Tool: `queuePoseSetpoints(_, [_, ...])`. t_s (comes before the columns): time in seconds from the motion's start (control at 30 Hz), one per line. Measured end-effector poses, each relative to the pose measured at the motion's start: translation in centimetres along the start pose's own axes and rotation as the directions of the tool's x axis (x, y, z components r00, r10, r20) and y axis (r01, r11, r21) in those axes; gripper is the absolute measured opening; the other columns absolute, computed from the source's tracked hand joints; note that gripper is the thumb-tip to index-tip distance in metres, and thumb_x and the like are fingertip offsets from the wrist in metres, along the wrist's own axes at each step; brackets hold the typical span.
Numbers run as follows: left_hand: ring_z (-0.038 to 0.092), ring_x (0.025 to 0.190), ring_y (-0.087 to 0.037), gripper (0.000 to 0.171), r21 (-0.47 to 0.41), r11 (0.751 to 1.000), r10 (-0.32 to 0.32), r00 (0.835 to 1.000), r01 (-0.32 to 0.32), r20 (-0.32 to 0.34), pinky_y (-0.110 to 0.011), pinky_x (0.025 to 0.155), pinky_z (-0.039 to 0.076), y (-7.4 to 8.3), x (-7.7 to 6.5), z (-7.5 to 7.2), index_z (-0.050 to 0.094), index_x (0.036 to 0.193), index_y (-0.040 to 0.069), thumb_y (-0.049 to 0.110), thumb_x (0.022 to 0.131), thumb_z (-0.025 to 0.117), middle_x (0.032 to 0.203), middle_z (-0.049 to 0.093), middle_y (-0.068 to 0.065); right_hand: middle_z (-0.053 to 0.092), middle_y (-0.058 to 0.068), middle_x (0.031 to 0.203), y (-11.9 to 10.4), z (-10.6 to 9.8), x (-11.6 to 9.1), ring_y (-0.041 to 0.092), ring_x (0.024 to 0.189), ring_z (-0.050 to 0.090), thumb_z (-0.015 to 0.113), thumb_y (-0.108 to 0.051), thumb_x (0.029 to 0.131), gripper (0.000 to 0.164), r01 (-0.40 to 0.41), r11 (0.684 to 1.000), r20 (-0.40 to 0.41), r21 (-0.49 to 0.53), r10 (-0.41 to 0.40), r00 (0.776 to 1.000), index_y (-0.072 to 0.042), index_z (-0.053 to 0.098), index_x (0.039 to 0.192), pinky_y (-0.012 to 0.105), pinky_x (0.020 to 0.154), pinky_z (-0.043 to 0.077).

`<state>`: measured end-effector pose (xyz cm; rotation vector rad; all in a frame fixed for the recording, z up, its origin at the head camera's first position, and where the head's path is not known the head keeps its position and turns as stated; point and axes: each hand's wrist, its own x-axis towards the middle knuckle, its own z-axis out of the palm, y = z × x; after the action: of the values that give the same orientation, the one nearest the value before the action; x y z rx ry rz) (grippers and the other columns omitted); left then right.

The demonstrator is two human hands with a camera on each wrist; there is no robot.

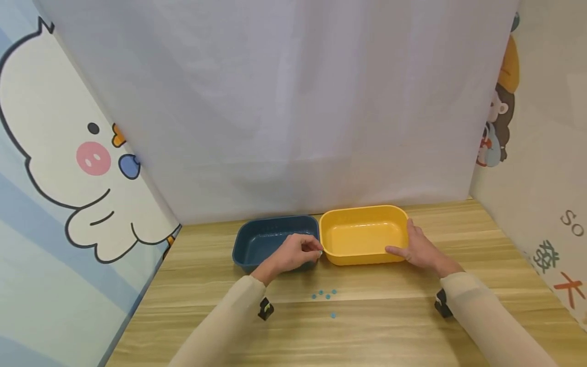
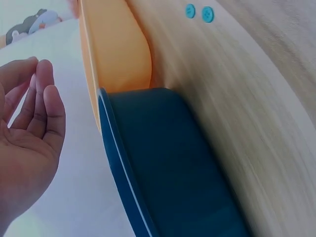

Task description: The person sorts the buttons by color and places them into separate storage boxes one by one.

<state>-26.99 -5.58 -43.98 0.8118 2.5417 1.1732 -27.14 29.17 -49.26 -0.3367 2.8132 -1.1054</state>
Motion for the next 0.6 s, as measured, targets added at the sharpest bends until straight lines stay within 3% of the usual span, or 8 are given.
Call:
queuePoseSetpoints(0.2, [0.059,0.075,-0.008,0.016,-0.045,0.999,-0.021,1.0,0.02,-0.019,-0.02,0.069,0.05,0.0,1.0,-0.2,0.07,0.103,0.003,0.012,0.091,0.064,0.085,0.063,0.003,0.004,0.05,0.138,0.1,0.0,0.0,0.061,0.127,0.012,0.067,-0.041,0.087,0.113,-0.012,1.0,0.002,-0.002,0.012,1.0,0.02,-0.014,0.138,0.065,0.102,0.014])
queuePoseSetpoints(0.4, [0.063,0.079,-0.027,0.013,-0.082,0.995,-0.054,0.998,0.052,-0.028,-0.028,0.057,0.052,0.4,2.2,-0.5,0.066,0.102,0.006,0.013,0.091,0.063,0.084,0.064,0.001,0.004,0.049,0.138,0.1,-0.1,0.1,0.061,0.127,0.012,0.067,-0.043,0.087,0.114,-0.015,1.0,0.004,-0.009,0.015,1.0,0.019,-0.014,0.138,0.065,0.102,0.014])
queuePoseSetpoints(0.6, [0.06,0.073,-0.015,0.008,-0.066,0.994,-0.093,0.994,0.09,-0.05,-0.027,0.059,0.052,0.7,3.4,-0.3,0.066,0.097,0.009,0.014,0.091,0.064,0.084,0.063,0.001,0.005,0.049,0.138,0.3,0.0,0.1,0.06,0.127,0.013,0.067,-0.044,0.086,0.116,-0.024,1.0,0.003,-0.016,0.024,1.0,0.019,-0.015,0.139,0.065,0.102,0.015])
